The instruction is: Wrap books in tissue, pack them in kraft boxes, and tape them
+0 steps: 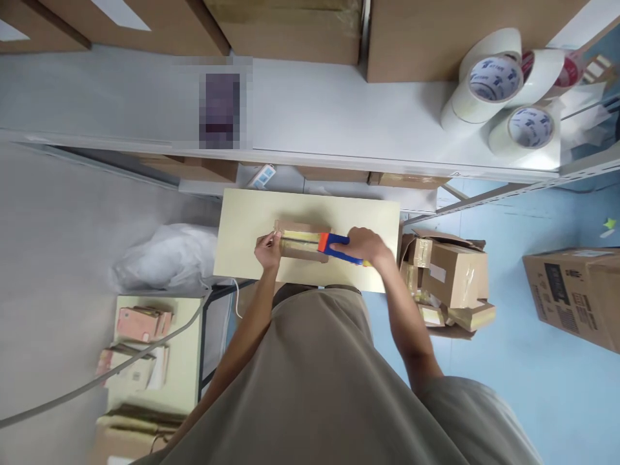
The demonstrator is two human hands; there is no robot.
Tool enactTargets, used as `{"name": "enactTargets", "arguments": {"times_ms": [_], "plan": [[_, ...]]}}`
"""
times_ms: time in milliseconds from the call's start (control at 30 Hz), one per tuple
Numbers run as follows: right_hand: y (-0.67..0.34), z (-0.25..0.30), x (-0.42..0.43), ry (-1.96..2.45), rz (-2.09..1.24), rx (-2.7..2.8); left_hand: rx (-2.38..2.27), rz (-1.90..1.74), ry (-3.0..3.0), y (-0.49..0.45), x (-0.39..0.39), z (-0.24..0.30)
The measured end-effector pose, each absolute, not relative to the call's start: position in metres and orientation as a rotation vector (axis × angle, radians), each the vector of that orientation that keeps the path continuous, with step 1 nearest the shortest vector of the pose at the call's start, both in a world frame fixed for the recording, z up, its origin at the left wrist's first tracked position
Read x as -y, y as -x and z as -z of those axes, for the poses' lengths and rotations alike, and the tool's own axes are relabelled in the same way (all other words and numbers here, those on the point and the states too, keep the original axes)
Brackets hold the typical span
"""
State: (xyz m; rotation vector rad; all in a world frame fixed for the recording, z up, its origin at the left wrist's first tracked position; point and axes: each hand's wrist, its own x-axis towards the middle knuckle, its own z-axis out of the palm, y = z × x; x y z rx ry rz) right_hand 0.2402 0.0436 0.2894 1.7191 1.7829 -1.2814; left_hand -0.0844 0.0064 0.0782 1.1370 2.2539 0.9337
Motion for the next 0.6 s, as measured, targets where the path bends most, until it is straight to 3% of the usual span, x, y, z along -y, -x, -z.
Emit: {"name": "enactTargets", "arguments": {"times_ms": [233, 367, 600], "plan": [[-0.302, -0.276, -0.035, -1.744, 1.325, -1.672, -2.321, -0.840, -1.291, 0.079, -0.006, -0.081], [-0.284, -0.248, -0.034, -1.757, 1.071, -1.706, -2.364, -0.817, -1.329, 0.076, -0.007, -0.083], [-0.220, -0.222, -0.012, -1.828, 0.989, -1.735, -2.311, -0.767, -1.258, 0.077, -0.008, -0.091]]}}
